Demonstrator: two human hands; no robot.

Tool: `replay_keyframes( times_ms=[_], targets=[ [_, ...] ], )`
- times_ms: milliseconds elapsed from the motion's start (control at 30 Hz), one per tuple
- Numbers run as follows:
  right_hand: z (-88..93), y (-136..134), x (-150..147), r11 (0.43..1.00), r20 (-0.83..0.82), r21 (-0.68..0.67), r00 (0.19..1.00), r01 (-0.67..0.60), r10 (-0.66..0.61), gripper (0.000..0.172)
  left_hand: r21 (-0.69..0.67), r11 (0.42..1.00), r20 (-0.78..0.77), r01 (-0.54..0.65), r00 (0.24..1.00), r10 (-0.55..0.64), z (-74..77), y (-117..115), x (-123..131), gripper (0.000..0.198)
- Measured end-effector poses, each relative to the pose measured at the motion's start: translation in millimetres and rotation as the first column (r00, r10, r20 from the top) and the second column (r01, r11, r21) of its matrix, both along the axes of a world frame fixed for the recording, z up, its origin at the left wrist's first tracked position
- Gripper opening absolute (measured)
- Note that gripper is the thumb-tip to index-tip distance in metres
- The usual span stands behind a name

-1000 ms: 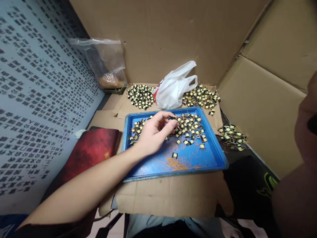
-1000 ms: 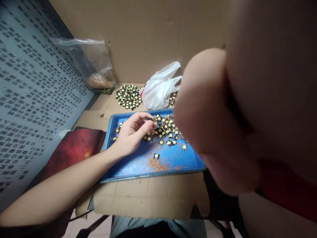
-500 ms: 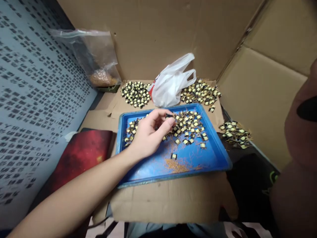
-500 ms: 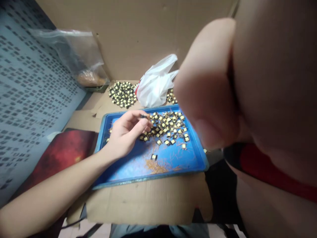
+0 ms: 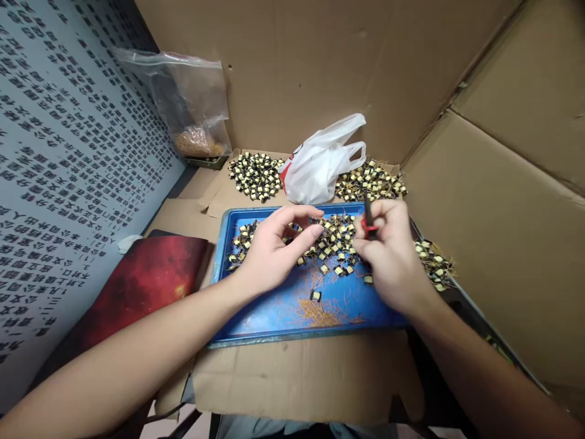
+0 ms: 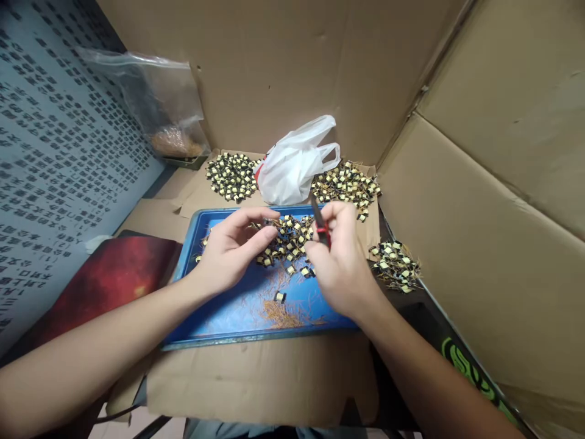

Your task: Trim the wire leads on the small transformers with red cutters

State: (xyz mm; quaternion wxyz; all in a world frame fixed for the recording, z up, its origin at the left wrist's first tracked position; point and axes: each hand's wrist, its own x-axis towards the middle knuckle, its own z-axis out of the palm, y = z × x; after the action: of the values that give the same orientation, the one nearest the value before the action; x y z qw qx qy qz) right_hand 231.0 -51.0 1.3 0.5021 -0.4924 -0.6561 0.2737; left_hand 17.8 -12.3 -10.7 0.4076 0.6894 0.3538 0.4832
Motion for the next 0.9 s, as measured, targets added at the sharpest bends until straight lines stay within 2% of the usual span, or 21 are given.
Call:
replay_keyframes(
  times_ms=[67, 133, 300, 433, 533, 700, 800, 900],
  targets=[
    [-11.8, -0.9, -4.1, 0.999, -0.017, -0.010, 0.999, -0.045, 0.045, 0.025, -0.032, 0.999, 0.009, 0.022, 1.000, -0.022, 0.4, 0.3, -0.2, 0.026],
    [-20.5, -3.3, -5.3, 0.998, 0.034, 0.042, 0.998, -0.051, 0.050, 0.029, -0.074, 0.996, 0.034, 0.041, 0.999, -0.039, 1.4, -0.5, 0.3, 0.025],
    [-22.9, -8.1, -0.7, 0.995, 0.111, 0.096, 0.994, -0.029, 0.018, 0.041, -0.130, 0.991, 0.135, 0.036, 0.991, -0.018, 5.0, -3.7, 2.0, 0.021],
    [-20.4, -9.8, -0.5, 0.994, 0.105, -0.006, 0.989, -0.106, 0.106, 0.040, -0.137, 0.990, 0.175, 0.016, 0.985, 0.008, 8.1, -3.8, 2.3, 0.020],
    [-18.6, -11.6, -2.9, 0.977, -0.020, -0.111, 0.983, -0.184, 0.183, 0.037, -0.146, 0.989, 0.204, 0.016, 0.979, 0.014, 8.8, -2.9, 2.6, 0.020],
    [-12.8, -15.1, -6.7, 0.955, -0.163, -0.186, 0.966, -0.230, 0.201, 0.035, -0.147, 0.989, 0.208, 0.024, 0.978, 0.007, 5.5, -2.3, 2.7, 0.023],
    [-11.7, -15.0, -7.0, 0.948, -0.171, -0.208, 0.963, -0.242, 0.208, 0.034, -0.146, 0.988, 0.186, 0.055, 0.982, -0.027, 3.4, -3.0, 1.6, 0.022],
    [-11.4, -13.4, -6.2, 0.955, -0.098, -0.206, 0.976, -0.213, 0.196, 0.036, -0.168, 0.981, 0.147, 0.096, 0.987, -0.072, 2.3, -3.0, 0.1, 0.020]
  ],
)
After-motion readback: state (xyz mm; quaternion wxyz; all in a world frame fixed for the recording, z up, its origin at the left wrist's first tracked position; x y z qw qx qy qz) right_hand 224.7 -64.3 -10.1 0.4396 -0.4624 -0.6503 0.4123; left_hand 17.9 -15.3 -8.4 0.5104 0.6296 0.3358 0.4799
